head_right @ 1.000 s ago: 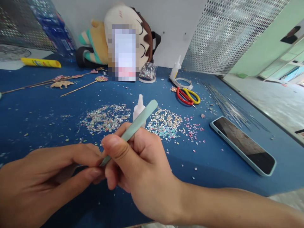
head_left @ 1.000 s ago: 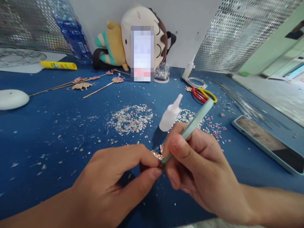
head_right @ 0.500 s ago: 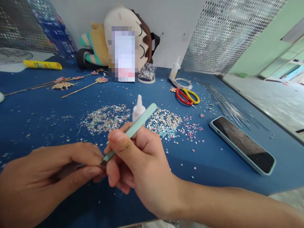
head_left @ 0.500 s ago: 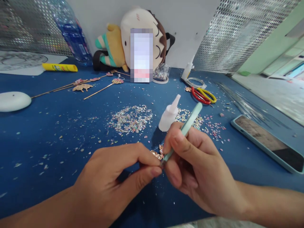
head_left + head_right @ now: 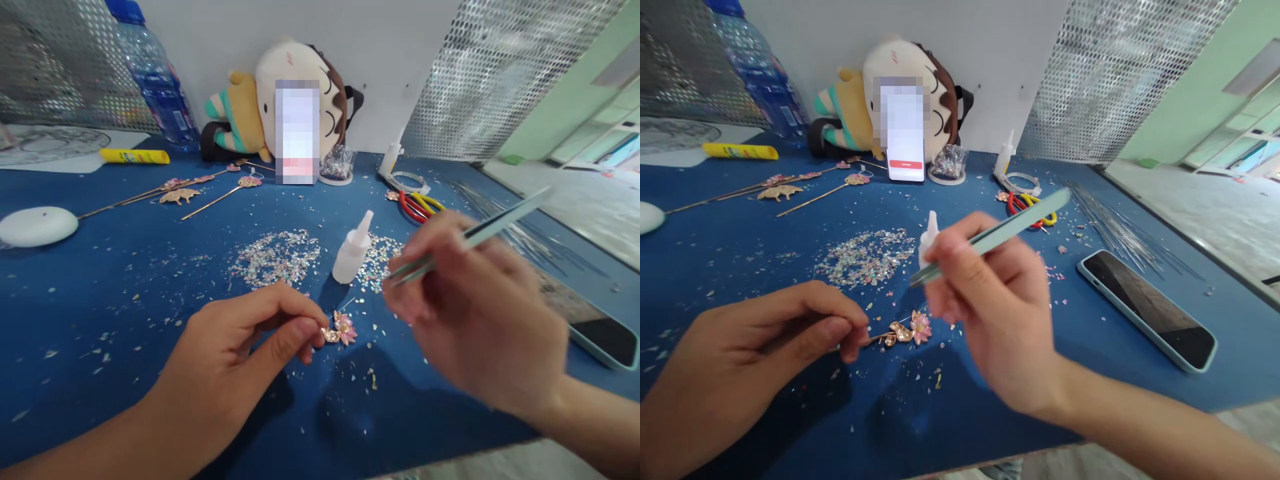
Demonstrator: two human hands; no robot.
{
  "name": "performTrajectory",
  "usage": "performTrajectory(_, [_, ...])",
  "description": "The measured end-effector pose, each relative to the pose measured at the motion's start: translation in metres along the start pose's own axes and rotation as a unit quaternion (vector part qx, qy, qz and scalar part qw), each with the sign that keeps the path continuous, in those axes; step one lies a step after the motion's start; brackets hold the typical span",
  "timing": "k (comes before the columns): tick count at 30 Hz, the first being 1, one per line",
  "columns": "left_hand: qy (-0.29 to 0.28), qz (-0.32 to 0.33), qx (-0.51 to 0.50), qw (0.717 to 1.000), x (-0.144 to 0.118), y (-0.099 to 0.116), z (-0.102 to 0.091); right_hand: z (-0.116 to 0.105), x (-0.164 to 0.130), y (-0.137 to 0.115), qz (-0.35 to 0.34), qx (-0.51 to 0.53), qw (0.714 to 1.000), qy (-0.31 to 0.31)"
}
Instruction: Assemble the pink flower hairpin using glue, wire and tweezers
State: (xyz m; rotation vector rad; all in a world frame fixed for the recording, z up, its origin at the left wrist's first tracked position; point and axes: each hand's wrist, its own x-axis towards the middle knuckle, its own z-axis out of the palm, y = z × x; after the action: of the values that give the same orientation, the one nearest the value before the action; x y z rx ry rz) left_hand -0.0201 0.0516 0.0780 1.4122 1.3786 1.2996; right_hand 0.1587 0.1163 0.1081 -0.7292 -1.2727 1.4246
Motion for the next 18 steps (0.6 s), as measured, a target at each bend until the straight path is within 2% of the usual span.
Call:
performTrajectory(1, [0.002,-0.003,-0.004,1.0,0.0,0.0,0.001,-0.006,0.008,-0.004,-0.055,-0.068,0.996,0.032])
performTrajectory(2, [0.001,-0.006,-0.008,1.0,-0.001,0.001,0.001,-0.013,0.018,-0.007,-0.07,-0.179,0.981,0.042])
performTrajectory(3, [-0.001,-0.01,-0.013,1.0,-0.001,0.0,0.001,-0.021,0.029,-0.01,-0.08,-0.311,0.947,0.029])
performTrajectory(4, [-0.004,-0.014,-0.016,1.0,-0.001,0.0,0.001,-0.029,0.042,-0.01,-0.066,-0.369,0.927,0.006])
performTrajectory(8, [-0.027,-0.02,0.018,0.999,0.002,-0.002,-0.003,-0.059,0.093,0.001,-0.017,-0.526,0.846,-0.084])
performTrajectory(11, [-0.036,-0.014,0.08,0.996,0.006,-0.003,-0.007,-0.072,0.119,0.019,-0.024,-0.592,0.798,-0.106])
performTrajectory(14, [-0.021,-0.02,0.099,0.995,0.009,-0.003,-0.008,-0.08,0.127,0.028,-0.04,-0.614,0.781,-0.107])
performTrajectory(16, [-0.018,-0.025,0.088,0.996,0.011,-0.003,-0.008,-0.082,0.124,0.026,-0.049,-0.607,0.785,-0.116])
performTrajectory(18, [-0.024,-0.024,0.081,0.996,0.013,-0.004,-0.009,-0.08,0.114,0.019,-0.051,-0.578,0.801,-0.149])
